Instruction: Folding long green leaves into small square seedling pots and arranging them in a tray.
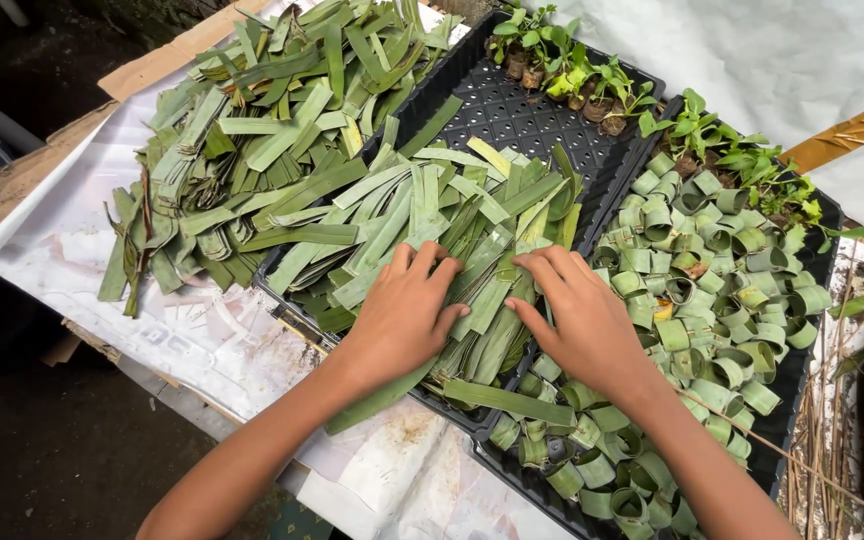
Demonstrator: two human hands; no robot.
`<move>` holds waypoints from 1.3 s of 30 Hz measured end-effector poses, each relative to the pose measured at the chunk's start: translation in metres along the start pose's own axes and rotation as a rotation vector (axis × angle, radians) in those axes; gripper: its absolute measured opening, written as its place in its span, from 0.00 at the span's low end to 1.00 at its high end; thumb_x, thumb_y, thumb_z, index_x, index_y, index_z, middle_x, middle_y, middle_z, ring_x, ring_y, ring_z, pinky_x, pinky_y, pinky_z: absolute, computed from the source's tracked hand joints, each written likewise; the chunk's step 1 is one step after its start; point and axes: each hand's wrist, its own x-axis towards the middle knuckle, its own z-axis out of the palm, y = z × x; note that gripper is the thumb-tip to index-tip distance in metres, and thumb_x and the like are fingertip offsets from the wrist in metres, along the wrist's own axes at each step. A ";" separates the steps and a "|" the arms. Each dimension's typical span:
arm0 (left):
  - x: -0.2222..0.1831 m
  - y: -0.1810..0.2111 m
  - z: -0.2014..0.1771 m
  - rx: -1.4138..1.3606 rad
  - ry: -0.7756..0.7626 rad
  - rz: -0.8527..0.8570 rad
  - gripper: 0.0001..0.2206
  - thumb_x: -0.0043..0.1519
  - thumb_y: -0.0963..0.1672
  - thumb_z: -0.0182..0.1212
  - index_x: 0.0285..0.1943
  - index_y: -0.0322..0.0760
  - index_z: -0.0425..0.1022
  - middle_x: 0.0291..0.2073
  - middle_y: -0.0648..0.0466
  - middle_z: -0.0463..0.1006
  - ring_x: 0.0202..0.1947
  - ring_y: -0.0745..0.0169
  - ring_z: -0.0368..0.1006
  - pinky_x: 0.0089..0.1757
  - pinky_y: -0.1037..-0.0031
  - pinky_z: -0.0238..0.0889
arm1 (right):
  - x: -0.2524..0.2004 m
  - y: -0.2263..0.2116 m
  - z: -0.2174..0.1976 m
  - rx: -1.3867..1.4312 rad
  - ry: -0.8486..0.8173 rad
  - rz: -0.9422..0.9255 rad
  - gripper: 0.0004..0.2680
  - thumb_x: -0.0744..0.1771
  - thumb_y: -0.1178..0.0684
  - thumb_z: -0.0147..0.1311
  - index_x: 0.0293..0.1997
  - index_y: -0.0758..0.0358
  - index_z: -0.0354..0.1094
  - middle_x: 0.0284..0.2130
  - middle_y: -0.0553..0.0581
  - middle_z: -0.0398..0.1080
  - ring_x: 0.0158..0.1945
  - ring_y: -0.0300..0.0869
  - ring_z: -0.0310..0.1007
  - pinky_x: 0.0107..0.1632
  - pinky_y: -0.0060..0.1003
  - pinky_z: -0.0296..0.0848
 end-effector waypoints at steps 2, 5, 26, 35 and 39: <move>0.000 -0.004 0.001 -0.009 0.000 -0.003 0.17 0.63 0.43 0.60 0.60 0.30 0.69 0.52 0.47 0.65 0.49 0.43 0.59 0.44 0.59 0.58 | 0.016 0.001 0.004 0.021 0.047 0.027 0.12 0.69 0.52 0.56 0.59 0.60 0.65 0.46 0.54 0.67 0.52 0.50 0.72 0.49 0.45 0.73; -0.002 -0.007 0.004 0.005 0.008 0.021 0.17 0.62 0.42 0.60 0.59 0.32 0.69 0.52 0.48 0.64 0.49 0.42 0.59 0.43 0.59 0.59 | 0.036 0.013 0.017 0.124 0.108 0.076 0.11 0.69 0.54 0.57 0.57 0.62 0.68 0.43 0.55 0.68 0.50 0.49 0.73 0.49 0.46 0.74; -0.007 -0.009 0.013 0.079 0.064 0.087 0.16 0.62 0.40 0.58 0.60 0.33 0.68 0.51 0.48 0.64 0.48 0.45 0.61 0.40 0.61 0.55 | 0.047 0.011 0.038 0.043 0.259 0.103 0.06 0.68 0.56 0.61 0.48 0.61 0.73 0.40 0.52 0.67 0.43 0.45 0.69 0.45 0.42 0.70; -0.008 -0.009 0.011 0.043 0.076 0.091 0.16 0.62 0.40 0.58 0.60 0.33 0.68 0.51 0.47 0.65 0.48 0.42 0.62 0.41 0.60 0.58 | 0.039 0.010 0.033 0.119 0.274 -0.019 0.02 0.69 0.58 0.57 0.40 0.57 0.69 0.37 0.49 0.70 0.43 0.44 0.73 0.44 0.37 0.71; -0.007 -0.004 -0.008 -0.086 0.055 0.017 0.16 0.66 0.42 0.54 0.62 0.32 0.67 0.50 0.46 0.68 0.48 0.40 0.67 0.40 0.57 0.65 | 0.028 0.000 -0.009 0.560 0.232 0.148 0.02 0.70 0.60 0.54 0.41 0.59 0.69 0.33 0.53 0.77 0.36 0.43 0.78 0.42 0.38 0.76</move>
